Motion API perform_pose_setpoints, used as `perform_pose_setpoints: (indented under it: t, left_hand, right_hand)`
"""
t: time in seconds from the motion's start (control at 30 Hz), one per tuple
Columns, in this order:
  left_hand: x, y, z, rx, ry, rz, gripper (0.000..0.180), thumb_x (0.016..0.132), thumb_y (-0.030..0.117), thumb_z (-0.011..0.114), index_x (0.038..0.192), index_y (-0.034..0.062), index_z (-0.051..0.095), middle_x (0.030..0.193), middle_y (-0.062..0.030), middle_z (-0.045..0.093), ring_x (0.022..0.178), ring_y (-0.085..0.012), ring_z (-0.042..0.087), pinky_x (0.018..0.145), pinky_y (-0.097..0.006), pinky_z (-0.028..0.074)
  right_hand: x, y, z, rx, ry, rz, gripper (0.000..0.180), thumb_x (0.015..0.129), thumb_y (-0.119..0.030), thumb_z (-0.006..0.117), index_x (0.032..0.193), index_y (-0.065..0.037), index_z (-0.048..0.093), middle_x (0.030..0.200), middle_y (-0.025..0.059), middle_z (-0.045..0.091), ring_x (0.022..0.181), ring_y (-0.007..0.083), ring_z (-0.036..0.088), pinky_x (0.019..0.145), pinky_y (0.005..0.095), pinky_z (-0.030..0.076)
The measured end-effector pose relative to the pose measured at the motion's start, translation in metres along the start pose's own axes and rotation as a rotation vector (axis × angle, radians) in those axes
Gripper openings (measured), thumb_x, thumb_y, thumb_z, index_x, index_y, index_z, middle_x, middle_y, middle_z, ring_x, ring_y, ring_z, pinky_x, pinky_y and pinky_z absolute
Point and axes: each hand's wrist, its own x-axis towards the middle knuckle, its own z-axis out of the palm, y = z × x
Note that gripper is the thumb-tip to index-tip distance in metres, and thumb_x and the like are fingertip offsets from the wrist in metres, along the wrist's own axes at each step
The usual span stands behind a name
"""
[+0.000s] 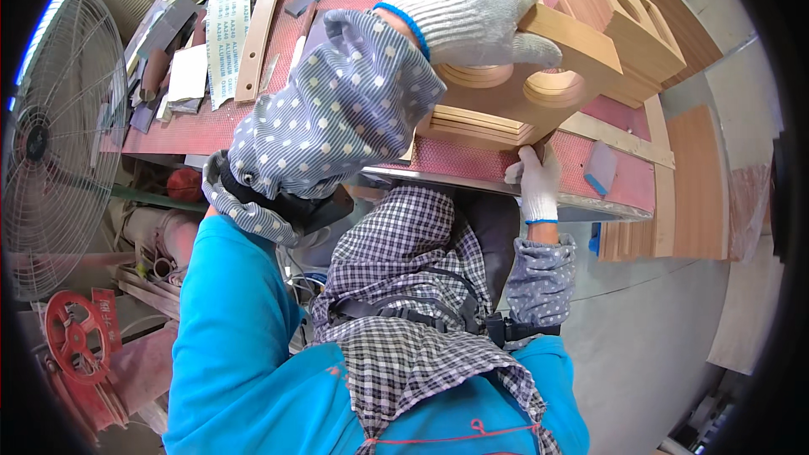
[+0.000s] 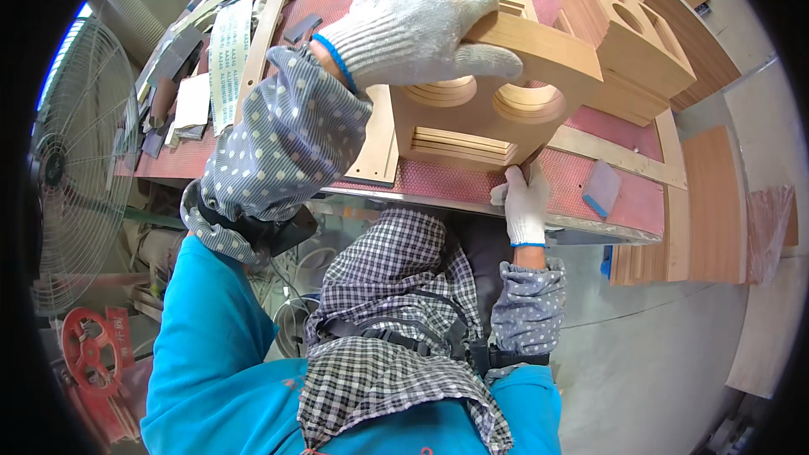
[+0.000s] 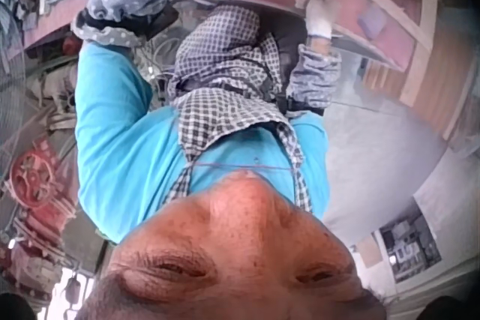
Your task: Sanding the edges and interior cutouts of a wooden furniture component using sandpaper and a sanding block.
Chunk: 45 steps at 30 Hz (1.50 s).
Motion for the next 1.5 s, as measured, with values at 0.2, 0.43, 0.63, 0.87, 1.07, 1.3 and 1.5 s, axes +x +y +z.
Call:
perform_pose_setpoints:
  t: [0.2, 0.43, 0.63, 0.87, 1.07, 1.3, 1.5]
  left_hand:
    - [-0.007, -0.005, -0.009, 0.151, 0.014, 0.075, 0.066, 0.086, 0.069, 0.069, 0.115, 0.0087, 0.069, 0.095, -0.0186, 0.071, 0.086, -0.0365, 0.073, 0.075, -0.048, 0.060]
    - [-0.016, -0.006, 0.002, -0.038, -0.015, 0.000, 0.057, 0.083, 0.053, 0.078, 0.116, 0.0095, 0.064, 0.095, -0.0190, 0.071, 0.088, -0.0393, 0.071, 0.075, -0.048, 0.056]
    - [-0.016, 0.000, 0.001, -0.034, -0.048, -0.031, 0.068, 0.080, 0.055, 0.081, 0.123, 0.0056, 0.066, 0.099, -0.0209, 0.073, 0.093, -0.0376, 0.073, 0.080, -0.046, 0.057]
    - [-0.005, 0.009, 0.005, -0.076, -0.073, -0.080, 0.058, 0.083, 0.056, 0.079, 0.112, 0.0077, 0.066, 0.092, -0.0200, 0.072, 0.087, -0.0381, 0.072, 0.074, -0.047, 0.055]
    - [-0.007, 0.006, 0.007, -0.060, -0.016, -0.050, 0.058, 0.087, 0.059, 0.074, 0.112, 0.0072, 0.066, 0.092, -0.0198, 0.072, 0.085, -0.0379, 0.072, 0.072, -0.046, 0.055]
    - [-0.006, 0.006, 0.011, -0.087, -0.002, -0.002, 0.059, 0.094, 0.060, 0.066, 0.118, 0.0067, 0.066, 0.095, -0.0200, 0.073, 0.085, -0.0368, 0.073, 0.074, -0.045, 0.056]
    - [0.000, -0.001, 0.015, -0.078, -0.029, -0.002, 0.055, 0.096, 0.057, 0.064, 0.119, 0.0069, 0.066, 0.095, -0.0199, 0.073, 0.086, -0.0352, 0.074, 0.075, -0.045, 0.056]
  right_hand:
    - [0.000, 0.001, 0.004, -0.129, -0.003, -0.018, 0.018, 0.098, -0.006, 0.051, 0.110, 0.005, 0.058, 0.075, 0.0110, 0.064, 0.047, 0.0150, 0.058, 0.045, 0.0322, 0.045]
    - [0.001, 0.009, 0.012, -0.055, 0.038, -0.052, 0.016, 0.102, -0.016, 0.056, 0.103, 0.000, 0.057, 0.060, 0.0066, 0.059, 0.048, 0.0143, 0.059, 0.048, 0.0304, 0.045]
    - [-0.004, -0.001, 0.003, -0.106, -0.017, -0.044, 0.031, 0.103, -0.021, 0.059, 0.124, 0.002, 0.061, 0.072, 0.0097, 0.065, 0.052, 0.0144, 0.062, 0.052, 0.0300, 0.050]
    - [-0.080, -0.034, -0.037, -0.746, 0.313, -0.773, 0.053, 0.091, -0.008, 0.068, 0.143, -0.003, 0.058, 0.122, 0.0202, 0.071, 0.064, 0.0255, 0.071, 0.058, 0.0343, 0.056]
    - [-0.102, -0.093, -0.020, -1.028, 0.199, -0.919, 0.069, 0.073, 0.003, 0.072, 0.141, -0.007, 0.061, 0.140, 0.0178, 0.064, 0.088, 0.0344, 0.074, 0.069, 0.0351, 0.060]
    - [-0.057, -0.102, 0.006, -1.238, 0.211, -0.834, 0.070, 0.075, -0.004, 0.072, 0.143, -0.007, 0.055, 0.143, 0.0158, 0.061, 0.076, 0.0319, 0.073, 0.062, 0.0367, 0.059]
    - [-0.044, -0.113, 0.005, -1.185, 0.095, -0.843, 0.051, 0.087, -0.015, 0.066, 0.135, -0.003, 0.053, 0.135, 0.0195, 0.063, 0.078, 0.0345, 0.074, 0.060, 0.0433, 0.061]
